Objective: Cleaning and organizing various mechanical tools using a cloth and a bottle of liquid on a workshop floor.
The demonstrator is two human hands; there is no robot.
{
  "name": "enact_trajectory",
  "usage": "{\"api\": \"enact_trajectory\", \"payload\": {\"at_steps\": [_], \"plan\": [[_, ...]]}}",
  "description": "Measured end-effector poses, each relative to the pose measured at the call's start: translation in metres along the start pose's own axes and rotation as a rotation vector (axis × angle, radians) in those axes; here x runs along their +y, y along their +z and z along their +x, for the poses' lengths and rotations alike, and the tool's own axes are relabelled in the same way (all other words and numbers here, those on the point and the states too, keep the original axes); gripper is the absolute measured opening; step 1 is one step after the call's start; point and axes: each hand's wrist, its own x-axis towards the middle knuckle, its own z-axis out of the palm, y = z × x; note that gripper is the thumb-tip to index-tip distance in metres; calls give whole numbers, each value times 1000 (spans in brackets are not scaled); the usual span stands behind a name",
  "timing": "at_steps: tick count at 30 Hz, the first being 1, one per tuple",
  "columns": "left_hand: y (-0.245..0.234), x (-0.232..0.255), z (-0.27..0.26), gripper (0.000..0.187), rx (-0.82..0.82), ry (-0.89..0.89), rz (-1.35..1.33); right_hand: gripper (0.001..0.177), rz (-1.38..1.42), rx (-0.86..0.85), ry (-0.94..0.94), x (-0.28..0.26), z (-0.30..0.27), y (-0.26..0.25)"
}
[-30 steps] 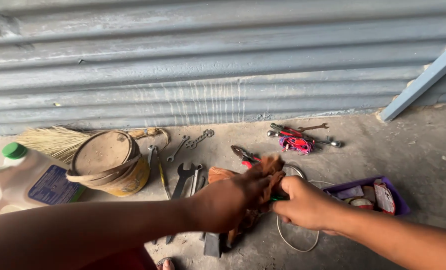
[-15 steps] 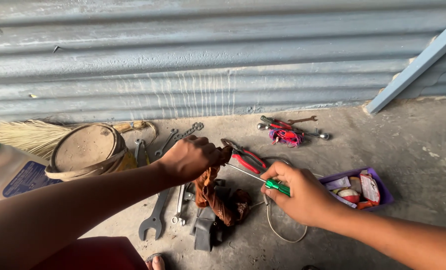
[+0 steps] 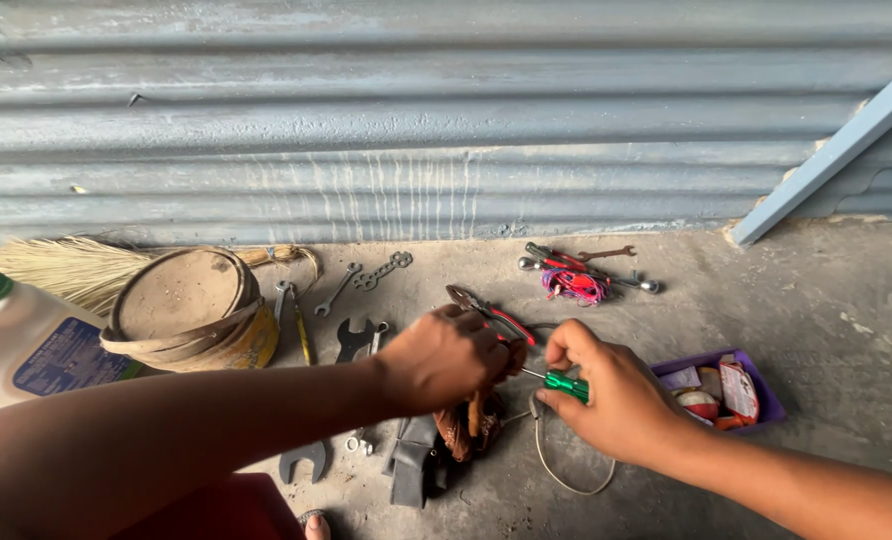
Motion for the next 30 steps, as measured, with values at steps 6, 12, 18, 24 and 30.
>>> {"api": "enact_trajectory", "payload": {"at_steps": [6,12,18,24,30], "plan": [[13,-40,-18,23,-196,-133,-89,30,-180,-165,189,-20,3,-12],[-39,-78,-38,42,-599,-977,-544,23,-181,-98,18,45,1,-9],[21,-99,-52,41,-261,-1092,-935,24,649,-150,691,60,3,3],[-25,-4,9,60,-259,-904,-1600,21,773,-212,662,9,8,18],[-16,31,18,60,-320,-859,-1744,23,814,-94,628,14,8,27]]}}
